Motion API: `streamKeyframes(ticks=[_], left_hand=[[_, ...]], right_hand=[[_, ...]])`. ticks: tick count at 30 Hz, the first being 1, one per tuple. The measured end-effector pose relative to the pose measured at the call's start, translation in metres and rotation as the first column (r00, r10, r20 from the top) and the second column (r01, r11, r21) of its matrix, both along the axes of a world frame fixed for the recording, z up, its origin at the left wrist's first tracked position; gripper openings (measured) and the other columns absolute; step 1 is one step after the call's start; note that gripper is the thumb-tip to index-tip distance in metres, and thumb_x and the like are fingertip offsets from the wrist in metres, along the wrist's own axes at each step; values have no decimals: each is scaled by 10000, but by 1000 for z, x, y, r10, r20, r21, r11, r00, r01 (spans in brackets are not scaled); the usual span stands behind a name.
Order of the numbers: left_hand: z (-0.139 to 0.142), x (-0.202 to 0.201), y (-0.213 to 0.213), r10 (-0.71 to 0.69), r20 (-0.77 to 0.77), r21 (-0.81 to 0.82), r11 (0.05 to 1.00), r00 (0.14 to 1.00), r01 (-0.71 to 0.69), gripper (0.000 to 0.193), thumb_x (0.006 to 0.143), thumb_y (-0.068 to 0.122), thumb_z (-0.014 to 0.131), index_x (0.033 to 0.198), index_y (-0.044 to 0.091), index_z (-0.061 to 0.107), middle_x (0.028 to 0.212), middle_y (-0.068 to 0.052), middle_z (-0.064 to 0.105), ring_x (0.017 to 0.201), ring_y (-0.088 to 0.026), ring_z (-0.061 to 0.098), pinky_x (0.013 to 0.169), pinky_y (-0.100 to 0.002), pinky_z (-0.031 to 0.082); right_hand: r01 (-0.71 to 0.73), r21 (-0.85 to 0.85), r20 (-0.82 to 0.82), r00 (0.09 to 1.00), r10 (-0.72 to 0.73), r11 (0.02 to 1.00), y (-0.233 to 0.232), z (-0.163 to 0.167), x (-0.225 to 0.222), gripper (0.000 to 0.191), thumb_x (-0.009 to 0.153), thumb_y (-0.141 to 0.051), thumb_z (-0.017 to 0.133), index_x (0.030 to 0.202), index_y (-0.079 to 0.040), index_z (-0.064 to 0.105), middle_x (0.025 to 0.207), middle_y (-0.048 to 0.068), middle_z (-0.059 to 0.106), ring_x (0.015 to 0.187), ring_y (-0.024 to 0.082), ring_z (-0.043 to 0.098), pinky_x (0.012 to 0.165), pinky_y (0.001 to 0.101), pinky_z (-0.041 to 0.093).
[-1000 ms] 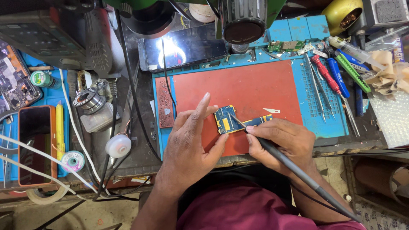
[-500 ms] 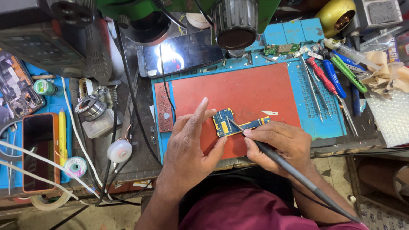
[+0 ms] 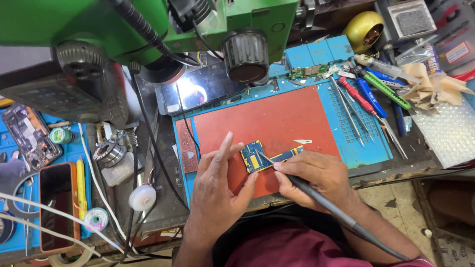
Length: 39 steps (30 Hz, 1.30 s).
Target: The person uses a soldering iron to work on a small blue circuit board placed on a red mat. They apply flux from a syringe and continue soldering specific points on the board while occasionally adjusting a nearby phone screen.
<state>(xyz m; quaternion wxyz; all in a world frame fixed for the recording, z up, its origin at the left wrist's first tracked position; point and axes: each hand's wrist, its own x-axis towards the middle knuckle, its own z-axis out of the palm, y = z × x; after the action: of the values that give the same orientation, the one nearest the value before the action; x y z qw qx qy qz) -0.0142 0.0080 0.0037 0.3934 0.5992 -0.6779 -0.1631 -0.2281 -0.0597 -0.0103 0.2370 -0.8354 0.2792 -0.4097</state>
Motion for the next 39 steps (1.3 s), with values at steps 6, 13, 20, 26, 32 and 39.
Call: streamKeyframes(ticks=[6,13,20,26,32,39], left_hand=[[0,0,0,0,31,-9,1000,1000,0,884,806,136,829,1533,-27,352,1283,-107,691,1120,-287,622,978,-409,517],[-1,0,0,16,50,13,1000,999,-17,892,804,158,837,1531,-29,355,1246,-96,701,1091,-284,627,954,-414,516],[-5,2,0,9,110,7,1000,994,-9,915,790,171,821,1533,-41,331,1253,-103,692,1096,-286,616,986,-429,476],[-7,2,0,8,122,5,1000,993,-8,914,794,173,815,1535,-40,324,1261,-107,687,1107,-289,614,992,-429,473],[-6,2,1,10,109,11,1000,994,-11,914,800,172,815,1541,-36,322,1261,-104,688,1105,-280,613,985,-423,483],[-4,1,1,6,104,14,1000,995,-8,905,803,165,821,1536,-35,329,1256,-102,687,1104,-285,610,971,-423,492]], right_hand=[[-9,16,22,1000,8,1000,0,-4,1,261,749,-18,830,994,-46,744,835,68,737,707,189,739,619,290,588],[-37,-25,70,997,38,999,-2,-6,2,275,733,-6,817,992,-37,728,851,88,725,729,211,744,627,307,595],[-53,-35,79,995,56,998,-1,-9,-1,272,736,-14,835,982,-50,725,829,75,709,720,222,731,612,327,583],[-26,-14,67,997,27,1000,0,-9,1,283,729,-23,840,988,-52,731,829,77,714,716,228,730,610,328,582],[-47,-40,74,996,50,998,0,-9,-1,289,731,-13,832,996,-56,723,826,76,705,715,218,729,608,319,582],[-61,-23,89,994,63,998,-2,-8,1,292,746,0,823,1018,-27,721,829,80,710,711,211,727,603,315,581]])
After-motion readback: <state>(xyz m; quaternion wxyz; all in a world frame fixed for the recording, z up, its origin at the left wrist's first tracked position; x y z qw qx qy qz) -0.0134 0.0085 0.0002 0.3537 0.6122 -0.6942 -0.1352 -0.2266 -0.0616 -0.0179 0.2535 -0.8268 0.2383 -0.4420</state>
